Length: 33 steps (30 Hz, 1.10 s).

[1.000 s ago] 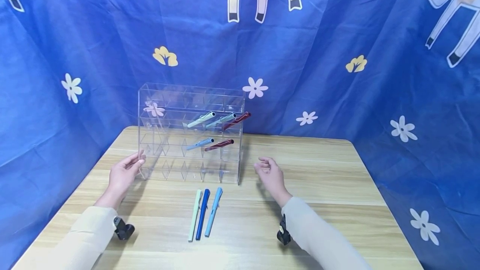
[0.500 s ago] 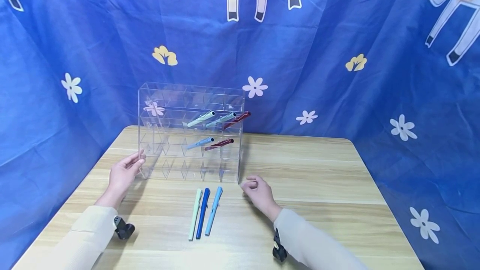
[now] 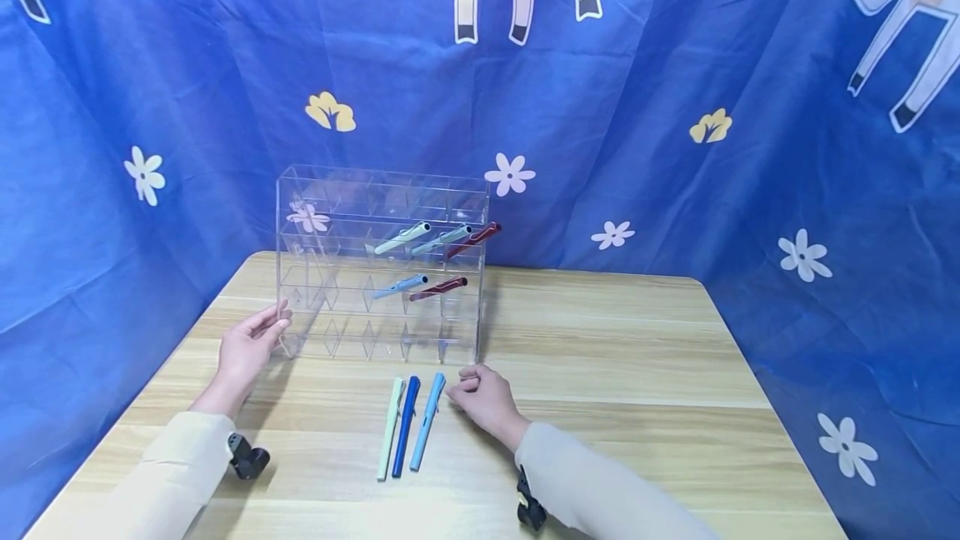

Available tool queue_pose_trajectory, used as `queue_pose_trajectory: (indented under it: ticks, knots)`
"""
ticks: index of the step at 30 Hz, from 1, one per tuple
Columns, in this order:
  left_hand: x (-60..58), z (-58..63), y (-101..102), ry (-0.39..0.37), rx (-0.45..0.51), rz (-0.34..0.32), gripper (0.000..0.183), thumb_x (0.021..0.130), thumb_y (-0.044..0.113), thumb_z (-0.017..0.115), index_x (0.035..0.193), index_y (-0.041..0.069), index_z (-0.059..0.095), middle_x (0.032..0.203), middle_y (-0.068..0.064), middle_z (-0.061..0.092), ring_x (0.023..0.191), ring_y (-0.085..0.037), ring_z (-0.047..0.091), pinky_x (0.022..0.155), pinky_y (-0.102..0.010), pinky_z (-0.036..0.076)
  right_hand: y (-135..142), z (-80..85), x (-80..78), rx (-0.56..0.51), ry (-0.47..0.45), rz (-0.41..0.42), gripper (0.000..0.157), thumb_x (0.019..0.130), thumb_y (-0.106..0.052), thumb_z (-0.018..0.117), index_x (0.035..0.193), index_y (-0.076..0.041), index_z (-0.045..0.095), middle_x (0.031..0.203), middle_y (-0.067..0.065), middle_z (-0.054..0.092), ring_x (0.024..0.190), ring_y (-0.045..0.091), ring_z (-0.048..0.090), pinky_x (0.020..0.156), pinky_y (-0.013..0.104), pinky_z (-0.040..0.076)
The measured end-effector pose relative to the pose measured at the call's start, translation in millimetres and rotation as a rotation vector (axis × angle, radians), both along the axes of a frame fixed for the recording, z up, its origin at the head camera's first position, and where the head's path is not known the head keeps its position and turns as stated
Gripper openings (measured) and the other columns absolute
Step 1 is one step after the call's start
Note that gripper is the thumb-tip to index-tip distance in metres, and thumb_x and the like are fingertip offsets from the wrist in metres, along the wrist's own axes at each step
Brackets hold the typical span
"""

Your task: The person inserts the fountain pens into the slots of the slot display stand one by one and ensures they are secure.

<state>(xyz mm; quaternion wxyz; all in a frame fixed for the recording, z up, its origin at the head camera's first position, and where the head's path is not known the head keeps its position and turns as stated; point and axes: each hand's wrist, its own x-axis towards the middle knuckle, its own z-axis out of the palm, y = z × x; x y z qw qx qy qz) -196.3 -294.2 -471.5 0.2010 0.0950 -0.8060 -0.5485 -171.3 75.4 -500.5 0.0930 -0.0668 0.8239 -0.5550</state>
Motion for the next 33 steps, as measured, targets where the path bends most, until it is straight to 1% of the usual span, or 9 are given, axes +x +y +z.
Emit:
queue_pose_trajectory:
  ticks: [4, 8, 13, 15, 17, 21, 25, 29, 33]
  knots:
    - [-0.1, -0.4, 0, 0.0, -0.003, 0.001, 0.035, 0.093, 0.004, 0.06, 0.127, -0.005, 0.056, 0.116, -0.024, 0.06, 0.09, 0.003, 0.062, 0.08, -0.008, 0.048, -13, 3.6, 3.3, 0.029, -0.028, 0.003, 0.041, 0.083, -0.02, 0.075, 0.111, 0.005, 0.059, 0.081, 0.001, 0.065, 0.064, 0.015, 0.064, 0.052, 0.027, 0.056]
    - [-0.2, -0.4, 1, 0.0, -0.003, 0.0, 0.035, 0.093, 0.003, 0.06, 0.127, -0.005, 0.056, 0.116, -0.024, 0.06, 0.089, 0.003, 0.062, 0.08, -0.008, 0.048, -24, 7.8, 6.1, 0.052, -0.045, 0.013, 0.042, 0.083, -0.02, 0.075, 0.111, 0.006, 0.059, 0.079, 0.0, 0.067, 0.062, 0.015, 0.064, 0.051, 0.027, 0.056]
    - [-0.4, -0.1, 1, 0.01, 0.012, 0.001, 0.034, 0.093, 0.004, 0.061, 0.126, -0.005, 0.057, 0.116, -0.026, 0.059, 0.084, 0.01, 0.059, 0.079, -0.007, 0.048, -34, 9.6, 7.1, 0.102, -0.039, 0.017, 0.041, 0.082, -0.02, 0.076, 0.109, 0.005, 0.06, 0.074, -0.001, 0.067, 0.059, 0.015, 0.062, 0.05, 0.027, 0.054]
    - [-0.6, -0.3, 1, 0.014, 0.013, 0.0, 0.034, 0.093, 0.004, 0.061, 0.126, -0.005, 0.057, 0.115, -0.026, 0.059, 0.081, 0.014, 0.057, 0.079, -0.007, 0.048, -36, 8.8, 6.9, 0.133, -0.029, 0.018, 0.042, 0.081, -0.021, 0.077, 0.109, 0.005, 0.06, 0.073, -0.002, 0.066, 0.058, 0.013, 0.061, 0.051, 0.027, 0.054]
    - [-0.8, -0.5, 1, 0.018, 0.011, -0.003, 0.034, 0.093, 0.003, 0.061, 0.126, -0.005, 0.057, 0.115, -0.026, 0.059, 0.081, 0.015, 0.056, 0.079, -0.007, 0.048, -37, 7.8, 6.4, 0.176, -0.017, 0.017, 0.043, 0.079, -0.022, 0.079, 0.108, 0.003, 0.061, 0.073, -0.003, 0.065, 0.058, 0.011, 0.06, 0.055, 0.026, 0.054]
    - [-1.3, -0.6, 1, 0.014, 0.01, 0.001, 0.034, 0.093, 0.003, 0.061, 0.126, -0.005, 0.057, 0.115, -0.026, 0.059, 0.082, 0.013, 0.057, 0.079, -0.007, 0.048, -39, 6.9, 4.9, 0.252, -0.007, 0.019, 0.043, 0.077, -0.024, 0.08, 0.108, 0.001, 0.062, 0.072, -0.005, 0.063, 0.058, 0.009, 0.058, 0.061, 0.026, 0.053]
    - [-1.5, -0.2, 1, 0.006, 0.016, 0.009, 0.034, 0.093, 0.003, 0.061, 0.126, -0.005, 0.057, 0.115, -0.026, 0.059, 0.084, 0.01, 0.059, 0.079, -0.008, 0.048, -40, 6.7, 3.0, 0.314, -0.002, 0.021, 0.041, 0.075, -0.024, 0.081, 0.105, -0.002, 0.064, 0.072, -0.007, 0.064, 0.06, 0.007, 0.058, 0.061, 0.027, 0.053]
    - [-1.4, 0.2, 1, 0.006, 0.02, 0.004, 0.034, 0.093, 0.004, 0.061, 0.126, -0.005, 0.057, 0.115, -0.026, 0.059, 0.084, 0.01, 0.059, 0.079, -0.007, 0.048, -39, 8.4, 2.0, 0.351, 0.01, 0.019, 0.036, 0.073, -0.021, 0.082, 0.099, -0.003, 0.065, 0.072, -0.007, 0.064, 0.061, 0.006, 0.058, 0.062, 0.027, 0.053]
    - [-0.6, 0.3, 0, 0.008, 0.016, -0.01, 0.035, 0.093, 0.003, 0.06, 0.127, -0.005, 0.056, 0.116, -0.026, 0.058, 0.083, 0.014, 0.056, 0.079, -0.007, 0.048, -38, 10.4, 1.5, 0.363, -0.003, 0.02, 0.033, 0.071, -0.018, 0.08, 0.098, -0.005, 0.065, 0.07, -0.007, 0.063, 0.056, 0.007, 0.058, 0.061, 0.027, 0.052]
